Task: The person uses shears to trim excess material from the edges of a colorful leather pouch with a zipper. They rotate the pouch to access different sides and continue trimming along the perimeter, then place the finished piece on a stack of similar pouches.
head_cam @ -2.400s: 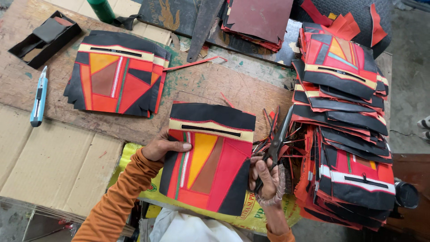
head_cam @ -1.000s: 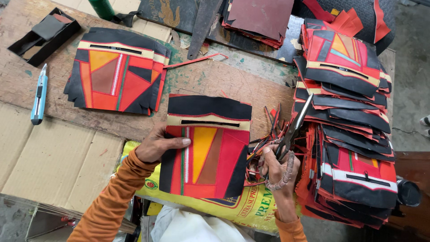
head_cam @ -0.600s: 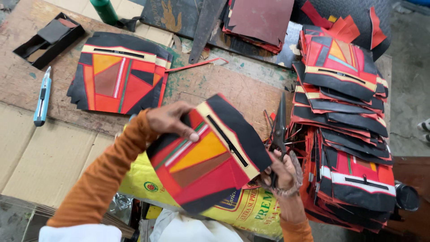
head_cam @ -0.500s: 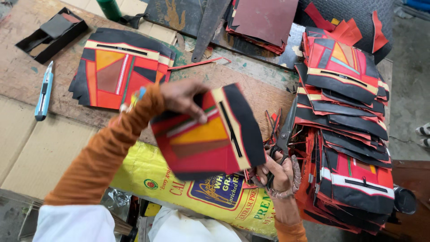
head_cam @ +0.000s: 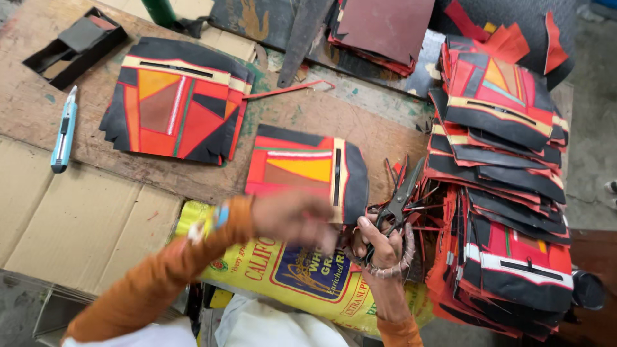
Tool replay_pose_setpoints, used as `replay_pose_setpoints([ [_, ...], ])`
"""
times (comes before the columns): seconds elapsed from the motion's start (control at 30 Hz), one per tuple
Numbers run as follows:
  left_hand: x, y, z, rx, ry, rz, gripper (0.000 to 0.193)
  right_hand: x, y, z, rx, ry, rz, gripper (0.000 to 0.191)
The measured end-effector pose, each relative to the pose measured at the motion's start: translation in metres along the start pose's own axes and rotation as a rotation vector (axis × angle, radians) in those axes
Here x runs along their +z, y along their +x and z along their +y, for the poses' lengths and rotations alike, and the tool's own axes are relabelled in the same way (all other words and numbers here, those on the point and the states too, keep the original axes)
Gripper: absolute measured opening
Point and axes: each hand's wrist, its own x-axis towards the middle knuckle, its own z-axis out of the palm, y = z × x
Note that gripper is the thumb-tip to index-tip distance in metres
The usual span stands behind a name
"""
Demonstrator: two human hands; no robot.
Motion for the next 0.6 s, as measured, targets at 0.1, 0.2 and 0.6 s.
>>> replay_pose_setpoints([
  [0.1, 0.068, -0.024, -0.045, 0.144, 0.403, 0.020, 0.069, -0.005, 0.001, -0.001, -0.026, -0.028, -0.019, 0.013],
  [0.2, 0.107, -0.010, -0.074, 0.193, -0.519, 0.566, 0.079, -0.003, 0.001, -0.002, -0.050, -0.020, -0.117, 0.012],
  [0.6, 0.080, 0.048, -0.081, 0.476, -1.091, 0.660, 0.019, -0.012, 0.007, -0.011, -0.108, -0.267, -0.312, 0.013],
])
